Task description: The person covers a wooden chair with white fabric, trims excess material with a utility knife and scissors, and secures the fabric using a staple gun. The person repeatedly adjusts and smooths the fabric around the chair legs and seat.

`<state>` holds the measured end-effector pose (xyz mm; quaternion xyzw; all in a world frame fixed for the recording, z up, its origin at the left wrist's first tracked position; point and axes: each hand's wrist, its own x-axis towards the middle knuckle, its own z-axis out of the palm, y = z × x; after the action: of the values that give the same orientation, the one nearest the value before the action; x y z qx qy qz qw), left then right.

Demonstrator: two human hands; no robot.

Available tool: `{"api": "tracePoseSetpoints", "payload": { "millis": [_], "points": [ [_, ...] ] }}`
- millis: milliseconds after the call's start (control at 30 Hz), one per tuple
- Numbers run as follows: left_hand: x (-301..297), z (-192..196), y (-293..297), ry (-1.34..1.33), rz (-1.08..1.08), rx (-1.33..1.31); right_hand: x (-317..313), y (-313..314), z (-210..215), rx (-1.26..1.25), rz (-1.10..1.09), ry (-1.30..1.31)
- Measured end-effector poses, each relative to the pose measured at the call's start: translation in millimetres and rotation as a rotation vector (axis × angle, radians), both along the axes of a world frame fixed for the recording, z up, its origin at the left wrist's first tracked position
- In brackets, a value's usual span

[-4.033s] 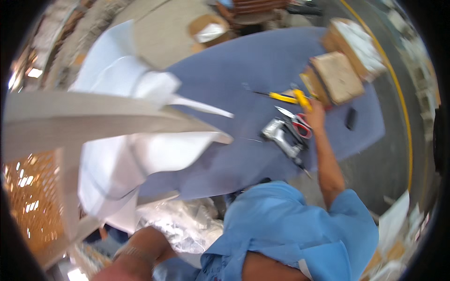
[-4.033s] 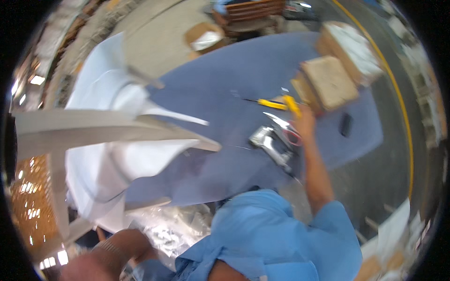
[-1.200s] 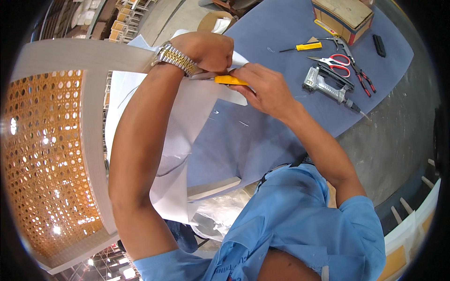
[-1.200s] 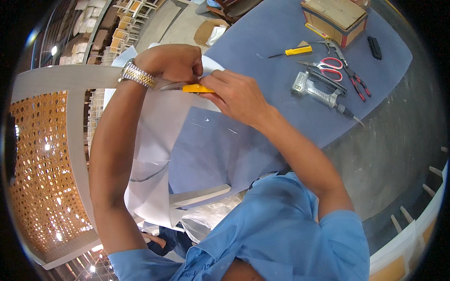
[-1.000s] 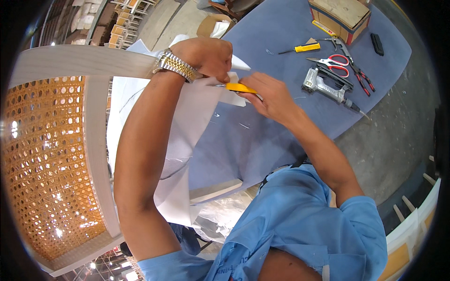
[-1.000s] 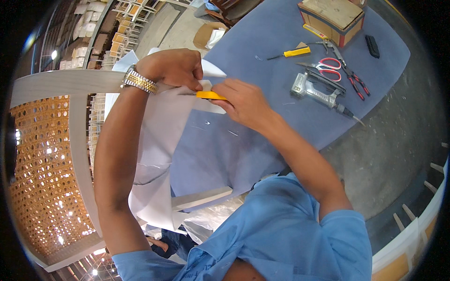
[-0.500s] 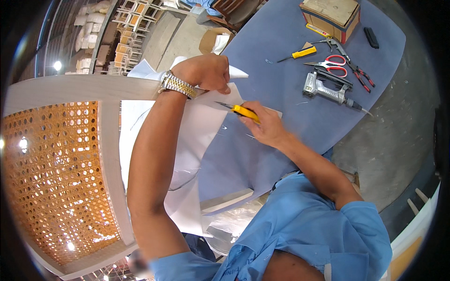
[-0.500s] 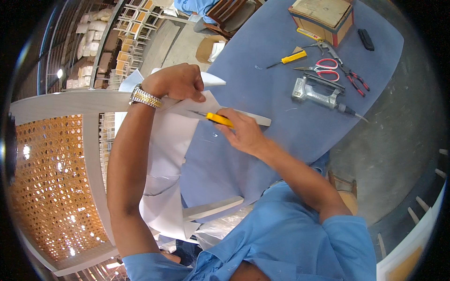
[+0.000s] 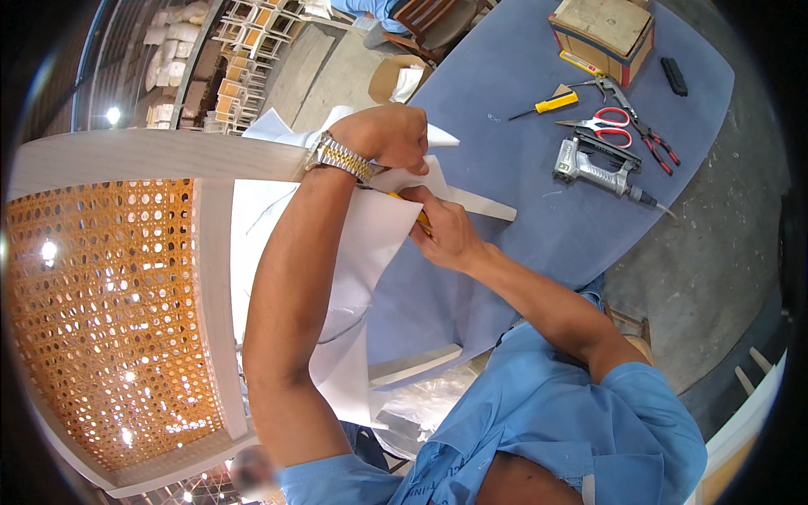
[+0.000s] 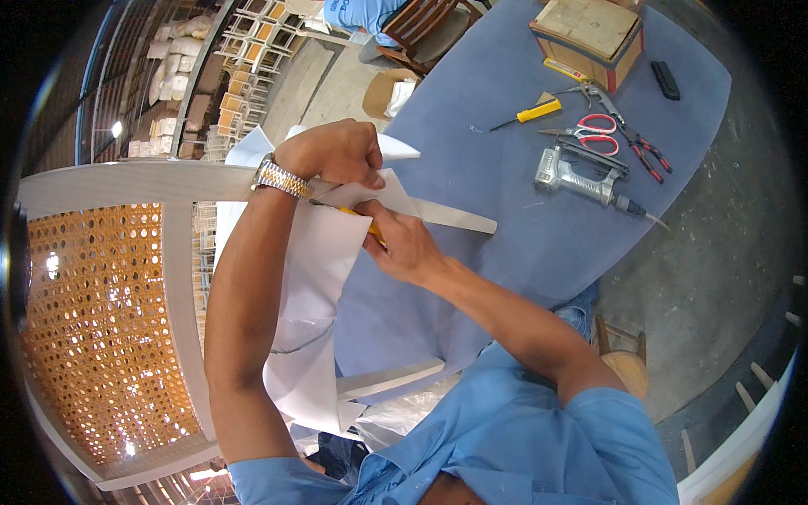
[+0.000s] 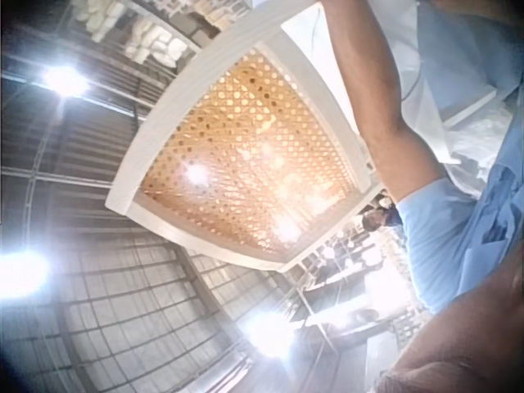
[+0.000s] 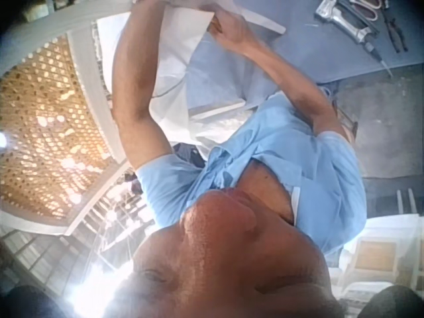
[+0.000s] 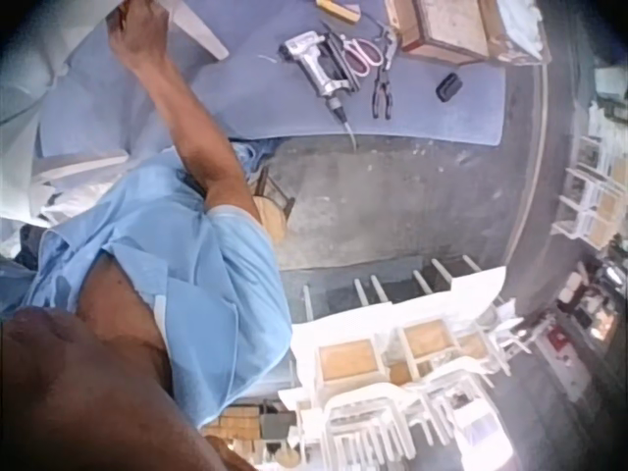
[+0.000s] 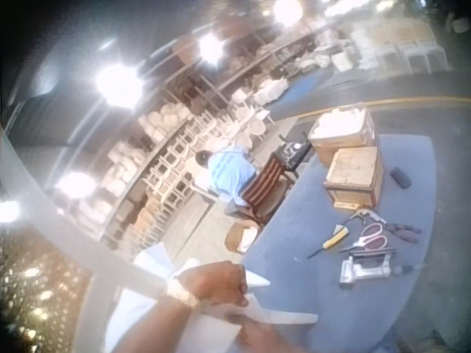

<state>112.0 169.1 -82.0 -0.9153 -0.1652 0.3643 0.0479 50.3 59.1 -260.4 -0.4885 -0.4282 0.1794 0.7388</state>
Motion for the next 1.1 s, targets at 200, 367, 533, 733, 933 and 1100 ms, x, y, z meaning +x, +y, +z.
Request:
{"api": "tracePoseSetpoints", "payload": {
  "millis": [200,367,533,733,933,1100],
  "points": [
    [0,-1,-3,-0.021,-0.029,-0.014,-3,4,-11,0.023,-0.02,-0.08],
    [-3,-5,1,-0.032,-0.06,-0.053,-1,5,-12,-0.041,0.057,-0.102],
    [-19,-35,-14,-0.161,-0.217,0.193,9,-38,-62,-0.253,0.071,-0.149],
    [-25,-203,-47,-0.318,0.03,-0.427,75,-217,-192,-0.641,0.054,0.397],
    [-107,-385,-196,-0.814,0.825,-0.958,185,-321,-155,-0.765,-0.356,0.485],
    [-198,-409,-235,-1.049,1.19,-0.75,216,-249,-108,-0.74,-0.101,0.292]
  ]
}}
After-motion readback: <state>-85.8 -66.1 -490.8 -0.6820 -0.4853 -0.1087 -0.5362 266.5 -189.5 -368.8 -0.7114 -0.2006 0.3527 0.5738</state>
